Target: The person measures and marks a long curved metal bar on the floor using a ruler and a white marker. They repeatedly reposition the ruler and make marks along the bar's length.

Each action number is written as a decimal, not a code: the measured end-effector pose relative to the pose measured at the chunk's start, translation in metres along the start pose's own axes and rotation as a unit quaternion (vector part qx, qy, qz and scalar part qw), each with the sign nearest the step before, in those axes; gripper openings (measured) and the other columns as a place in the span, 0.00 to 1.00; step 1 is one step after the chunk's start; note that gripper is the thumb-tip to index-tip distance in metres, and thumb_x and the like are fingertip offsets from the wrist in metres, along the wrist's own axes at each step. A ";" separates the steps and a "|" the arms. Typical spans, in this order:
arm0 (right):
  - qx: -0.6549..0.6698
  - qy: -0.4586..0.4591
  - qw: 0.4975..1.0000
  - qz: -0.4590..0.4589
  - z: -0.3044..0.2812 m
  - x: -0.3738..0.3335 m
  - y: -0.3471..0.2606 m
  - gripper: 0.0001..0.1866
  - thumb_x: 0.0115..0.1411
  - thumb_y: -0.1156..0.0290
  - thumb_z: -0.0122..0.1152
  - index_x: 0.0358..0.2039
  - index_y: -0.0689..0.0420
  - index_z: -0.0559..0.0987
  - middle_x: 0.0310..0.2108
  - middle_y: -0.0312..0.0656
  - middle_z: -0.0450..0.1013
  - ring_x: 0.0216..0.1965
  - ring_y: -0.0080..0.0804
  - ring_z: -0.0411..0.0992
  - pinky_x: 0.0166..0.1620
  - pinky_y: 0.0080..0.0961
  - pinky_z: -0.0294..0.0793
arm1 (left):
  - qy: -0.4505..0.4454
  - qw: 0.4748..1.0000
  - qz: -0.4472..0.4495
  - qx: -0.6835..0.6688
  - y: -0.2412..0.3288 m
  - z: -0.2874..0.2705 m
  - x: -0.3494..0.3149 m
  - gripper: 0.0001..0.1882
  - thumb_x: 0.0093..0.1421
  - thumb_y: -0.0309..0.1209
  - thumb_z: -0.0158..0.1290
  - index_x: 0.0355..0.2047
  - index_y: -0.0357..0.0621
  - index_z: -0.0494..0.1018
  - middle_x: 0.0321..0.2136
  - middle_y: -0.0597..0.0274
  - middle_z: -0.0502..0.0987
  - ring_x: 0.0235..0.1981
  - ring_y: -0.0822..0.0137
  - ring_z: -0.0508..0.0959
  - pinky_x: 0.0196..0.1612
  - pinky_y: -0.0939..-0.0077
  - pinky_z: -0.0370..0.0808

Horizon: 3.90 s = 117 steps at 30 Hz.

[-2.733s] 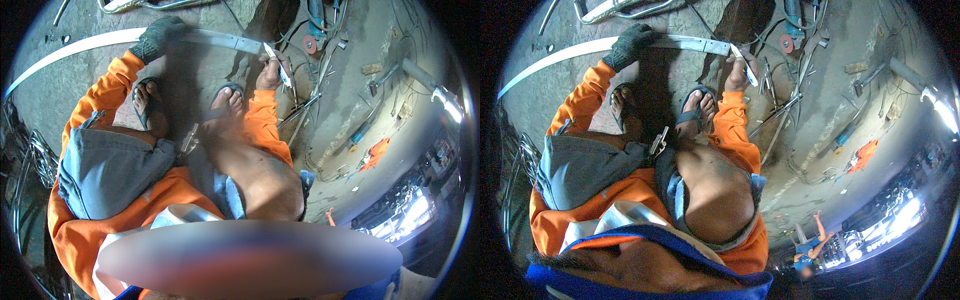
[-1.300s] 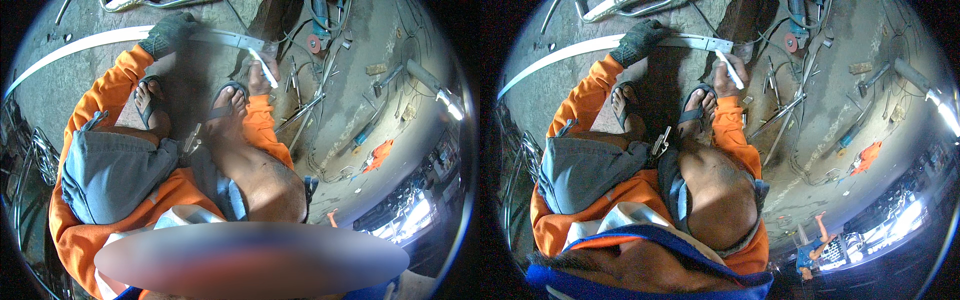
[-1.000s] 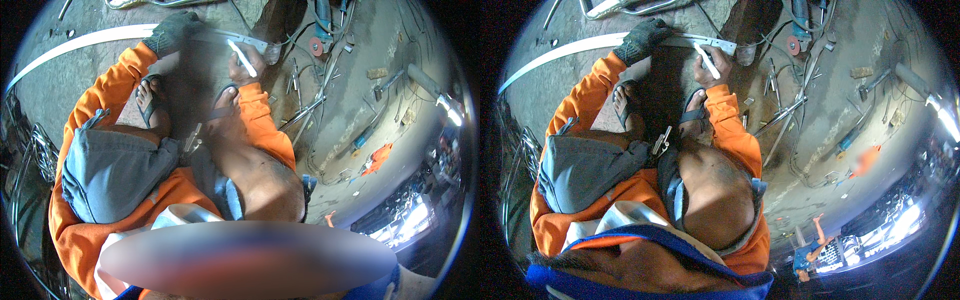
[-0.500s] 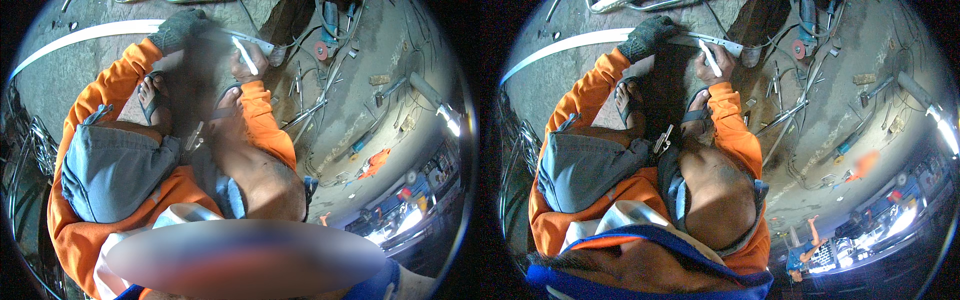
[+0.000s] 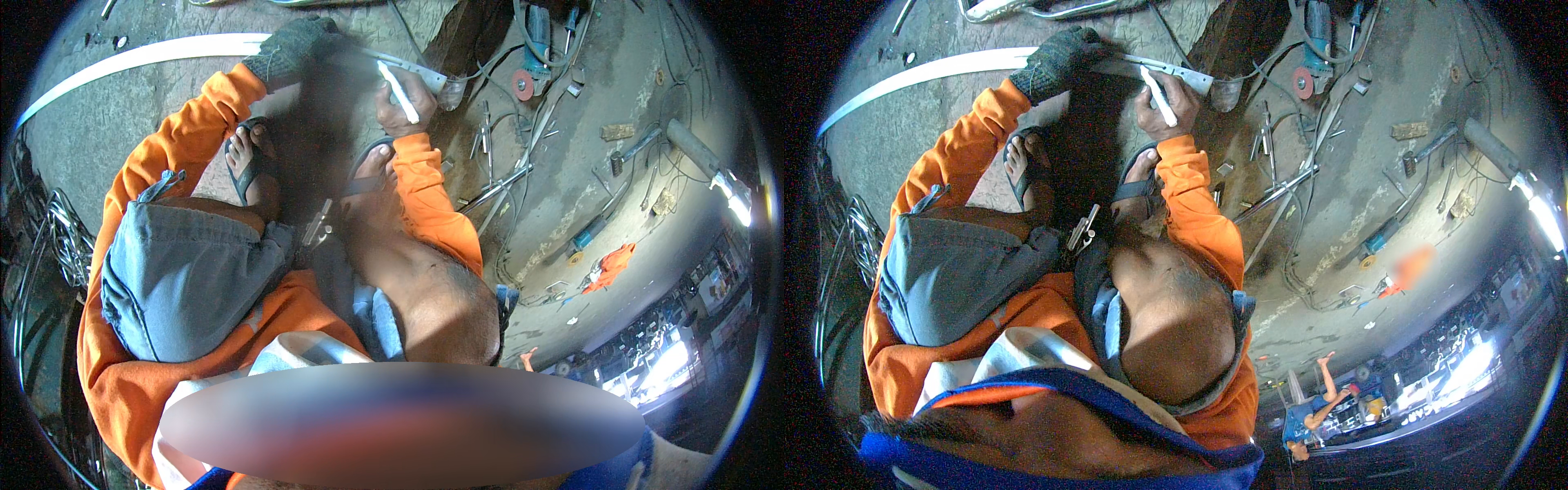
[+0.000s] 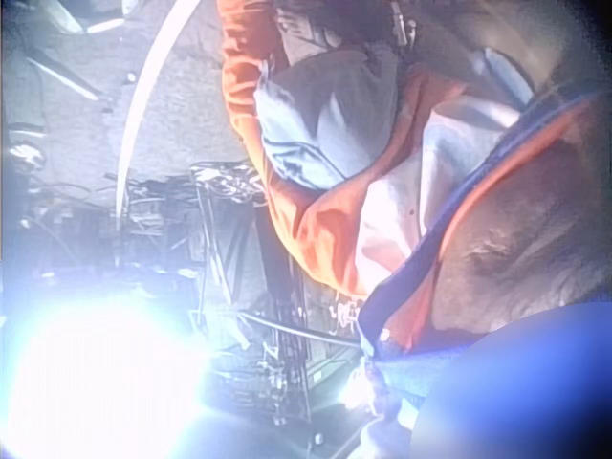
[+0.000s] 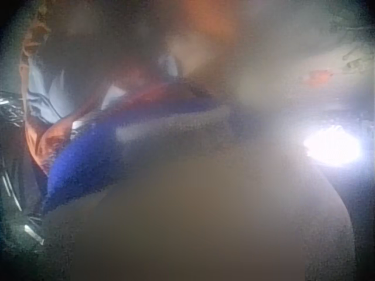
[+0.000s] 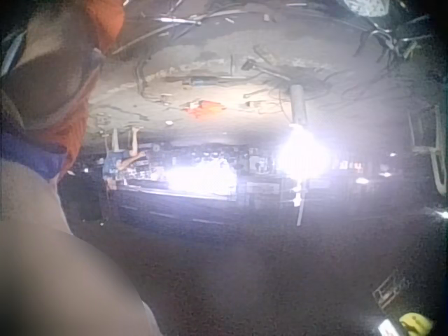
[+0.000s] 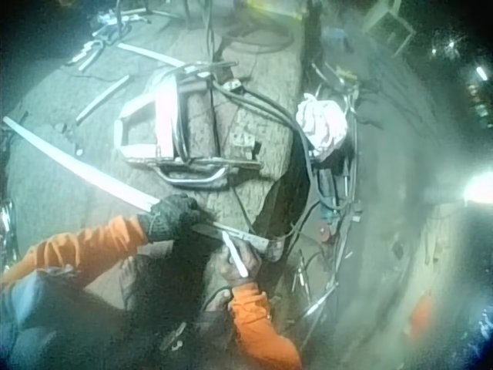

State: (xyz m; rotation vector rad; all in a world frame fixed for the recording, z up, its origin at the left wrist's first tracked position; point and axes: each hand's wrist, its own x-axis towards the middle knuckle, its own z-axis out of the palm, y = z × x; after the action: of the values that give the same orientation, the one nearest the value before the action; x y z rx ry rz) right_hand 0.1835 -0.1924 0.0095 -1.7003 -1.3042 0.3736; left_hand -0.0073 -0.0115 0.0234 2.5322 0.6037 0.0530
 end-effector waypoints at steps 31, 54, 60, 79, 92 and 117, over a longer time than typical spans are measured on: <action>-0.002 -0.003 1.000 0.010 -0.005 -0.002 -0.005 0.10 0.52 0.71 0.64 0.36 0.56 0.83 0.30 0.46 0.80 0.30 0.45 0.81 0.38 0.35 0.80 | -0.059 0.998 -0.026 -0.016 -0.005 -0.001 0.006 0.24 0.60 0.26 0.52 0.58 0.57 0.77 0.40 0.50 0.78 0.44 0.46 0.78 0.49 0.55 0.76; 0.008 -0.009 1.000 0.013 -0.003 -0.002 -0.007 0.15 0.51 0.73 0.65 0.42 0.56 0.82 0.36 0.47 0.81 0.36 0.49 0.80 0.43 0.41 0.80 | 0.031 0.996 0.051 -0.070 -0.010 0.003 0.003 0.14 0.62 0.31 0.56 0.47 0.46 0.82 0.41 0.48 0.82 0.42 0.48 0.82 0.47 0.59 0.78; -0.001 -0.013 1.000 0.023 -0.003 -0.001 -0.010 0.16 0.50 0.73 0.66 0.42 0.55 0.82 0.36 0.47 0.81 0.37 0.48 0.80 0.44 0.41 0.79 | -0.028 0.998 -0.025 -0.048 -0.009 0.004 0.005 0.18 0.58 0.29 0.54 0.50 0.48 0.80 0.43 0.48 0.79 0.44 0.44 0.79 0.49 0.55 0.76; -0.009 0.009 1.000 0.007 0.001 -0.004 -0.007 0.15 0.51 0.75 0.66 0.41 0.55 0.82 0.34 0.46 0.80 0.36 0.48 0.80 0.42 0.40 0.80 | -0.028 0.999 0.000 -0.035 -0.007 0.000 0.000 0.18 0.62 0.29 0.54 0.52 0.48 0.80 0.44 0.49 0.79 0.45 0.45 0.79 0.50 0.55 0.76; -0.018 -0.009 0.999 0.041 0.000 -0.001 -0.009 0.16 0.51 0.71 0.66 0.43 0.53 0.82 0.38 0.46 0.81 0.39 0.49 0.80 0.46 0.42 0.79 | -0.032 0.994 0.042 -0.098 -0.006 -0.011 0.008 0.21 0.56 0.28 0.57 0.52 0.49 0.79 0.45 0.48 0.80 0.46 0.45 0.79 0.51 0.57 0.76; -0.015 0.011 1.000 0.024 0.001 0.001 -0.011 0.13 0.51 0.75 0.65 0.39 0.56 0.83 0.33 0.46 0.80 0.34 0.45 0.81 0.41 0.36 0.80 | 0.027 0.997 0.021 -0.072 -0.017 0.006 0.004 0.18 0.59 0.26 0.55 0.51 0.46 0.78 0.38 0.46 0.77 0.42 0.43 0.78 0.47 0.54 0.75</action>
State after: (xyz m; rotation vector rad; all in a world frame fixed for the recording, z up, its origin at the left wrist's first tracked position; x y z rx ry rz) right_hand 0.1768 -0.1905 0.0183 -1.7579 -1.2605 0.3649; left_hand -0.0098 0.0003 0.0088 2.4101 0.5470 0.1749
